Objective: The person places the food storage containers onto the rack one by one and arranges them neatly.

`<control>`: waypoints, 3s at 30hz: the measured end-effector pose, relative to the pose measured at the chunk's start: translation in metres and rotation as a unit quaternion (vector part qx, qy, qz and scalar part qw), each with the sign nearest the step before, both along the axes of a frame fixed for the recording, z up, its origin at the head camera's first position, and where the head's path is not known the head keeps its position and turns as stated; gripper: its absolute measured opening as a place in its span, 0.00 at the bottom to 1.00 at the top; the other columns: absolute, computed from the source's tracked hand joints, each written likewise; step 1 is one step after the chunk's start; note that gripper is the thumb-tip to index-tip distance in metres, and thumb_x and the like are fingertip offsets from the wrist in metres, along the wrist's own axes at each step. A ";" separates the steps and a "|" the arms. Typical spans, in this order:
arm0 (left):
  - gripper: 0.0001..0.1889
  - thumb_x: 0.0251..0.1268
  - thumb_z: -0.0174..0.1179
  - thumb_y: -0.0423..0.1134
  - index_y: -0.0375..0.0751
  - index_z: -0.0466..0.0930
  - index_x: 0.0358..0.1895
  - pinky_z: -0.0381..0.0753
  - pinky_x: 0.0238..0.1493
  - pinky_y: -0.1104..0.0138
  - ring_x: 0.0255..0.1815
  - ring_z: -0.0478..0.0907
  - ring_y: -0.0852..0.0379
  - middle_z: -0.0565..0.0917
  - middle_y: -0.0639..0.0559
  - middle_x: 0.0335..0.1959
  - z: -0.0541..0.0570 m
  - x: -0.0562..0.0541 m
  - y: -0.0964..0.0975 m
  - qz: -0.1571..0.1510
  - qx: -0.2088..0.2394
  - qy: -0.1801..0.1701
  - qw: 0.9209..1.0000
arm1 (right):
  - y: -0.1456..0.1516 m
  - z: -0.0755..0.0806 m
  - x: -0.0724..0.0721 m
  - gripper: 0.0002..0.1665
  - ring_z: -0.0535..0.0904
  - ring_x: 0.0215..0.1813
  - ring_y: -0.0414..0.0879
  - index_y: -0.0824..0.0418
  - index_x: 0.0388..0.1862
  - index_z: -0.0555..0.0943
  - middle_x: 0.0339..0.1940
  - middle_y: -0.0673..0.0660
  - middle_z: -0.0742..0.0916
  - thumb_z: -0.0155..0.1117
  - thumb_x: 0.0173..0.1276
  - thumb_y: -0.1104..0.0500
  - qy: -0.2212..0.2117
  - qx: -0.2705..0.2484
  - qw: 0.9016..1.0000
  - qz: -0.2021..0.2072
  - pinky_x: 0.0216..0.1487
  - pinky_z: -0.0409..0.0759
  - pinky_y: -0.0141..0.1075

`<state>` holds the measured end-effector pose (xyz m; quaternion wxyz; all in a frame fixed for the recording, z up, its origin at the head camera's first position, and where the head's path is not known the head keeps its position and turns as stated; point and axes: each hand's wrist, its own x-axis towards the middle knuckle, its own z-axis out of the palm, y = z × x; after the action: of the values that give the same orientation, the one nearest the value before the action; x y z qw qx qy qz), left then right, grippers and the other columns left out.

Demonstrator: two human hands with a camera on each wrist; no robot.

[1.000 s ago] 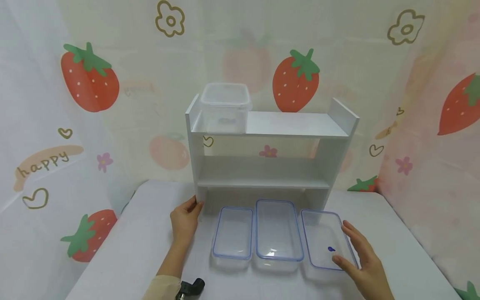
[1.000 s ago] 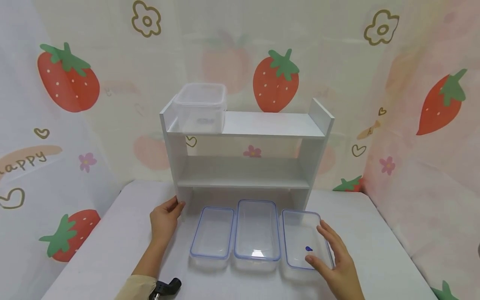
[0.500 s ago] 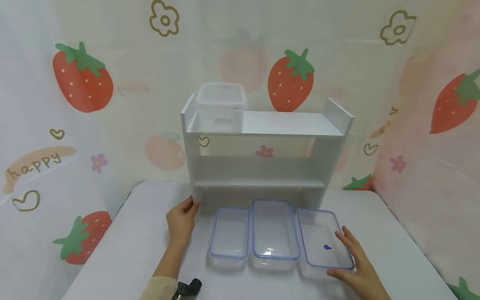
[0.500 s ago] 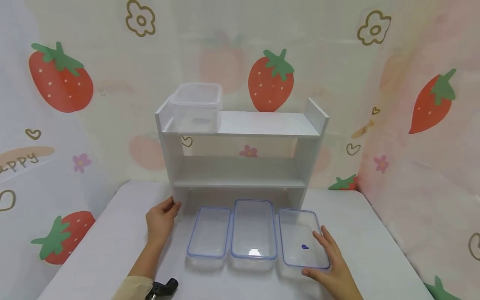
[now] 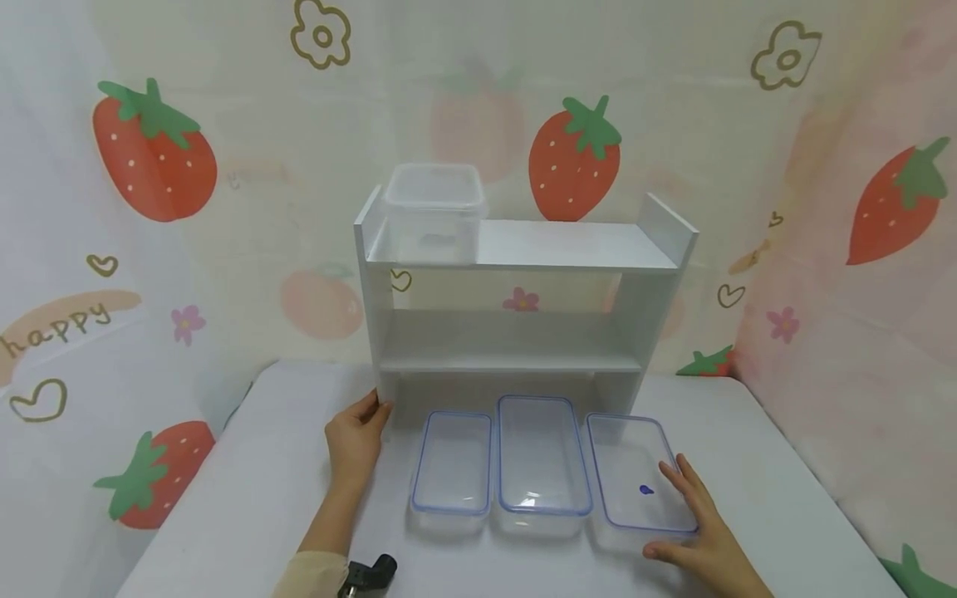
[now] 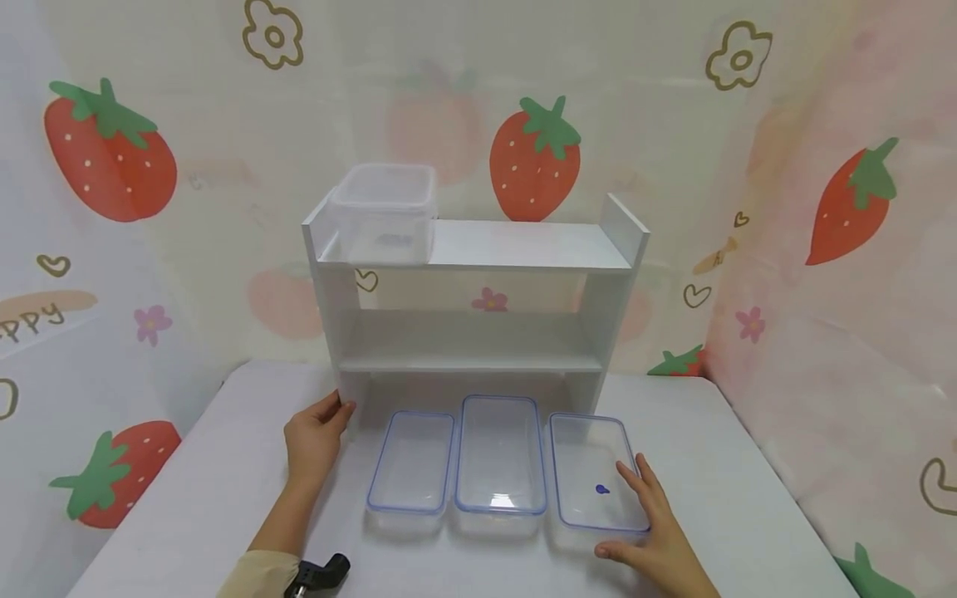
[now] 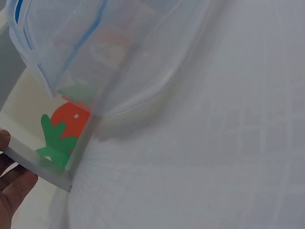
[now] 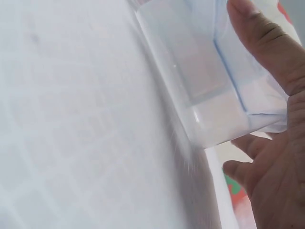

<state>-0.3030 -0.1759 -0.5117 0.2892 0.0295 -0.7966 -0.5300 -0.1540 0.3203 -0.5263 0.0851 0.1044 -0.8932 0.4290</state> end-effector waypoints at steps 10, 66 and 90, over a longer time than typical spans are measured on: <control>0.17 0.66 0.71 0.37 0.36 0.86 0.55 0.88 0.41 0.73 0.44 0.90 0.45 0.90 0.40 0.47 0.001 0.000 0.000 -0.004 0.007 -0.013 1.000 | 0.003 0.000 0.000 0.62 0.36 0.82 0.75 0.48 0.82 0.61 0.87 0.64 0.44 0.85 0.51 0.55 -0.005 -0.002 1.000 0.005 0.63 0.47 0.86; 0.17 0.65 0.72 0.36 0.33 0.85 0.55 0.87 0.41 0.76 0.45 0.90 0.45 0.90 0.39 0.46 0.001 0.002 -0.001 0.003 -0.001 -0.007 1.000 | -0.006 0.019 0.015 0.58 0.43 0.76 0.15 0.53 0.81 0.64 0.87 0.55 0.53 0.84 0.52 0.60 0.061 -0.002 0.998 -0.011 0.61 0.59 0.11; 0.18 0.65 0.71 0.37 0.34 0.85 0.55 0.89 0.42 0.71 0.45 0.90 0.46 0.89 0.39 0.47 0.000 0.001 -0.001 -0.005 0.008 -0.010 1.000 | -0.014 0.048 0.025 0.61 0.49 0.76 0.17 0.56 0.81 0.63 0.87 0.57 0.54 0.83 0.50 0.68 0.101 -0.027 0.994 -0.014 0.61 0.63 0.10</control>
<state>-0.3018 -0.1772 -0.5119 0.2787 0.0330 -0.7952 -0.5375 -0.1293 0.3068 -0.4785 0.1835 0.1318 -0.8697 0.4388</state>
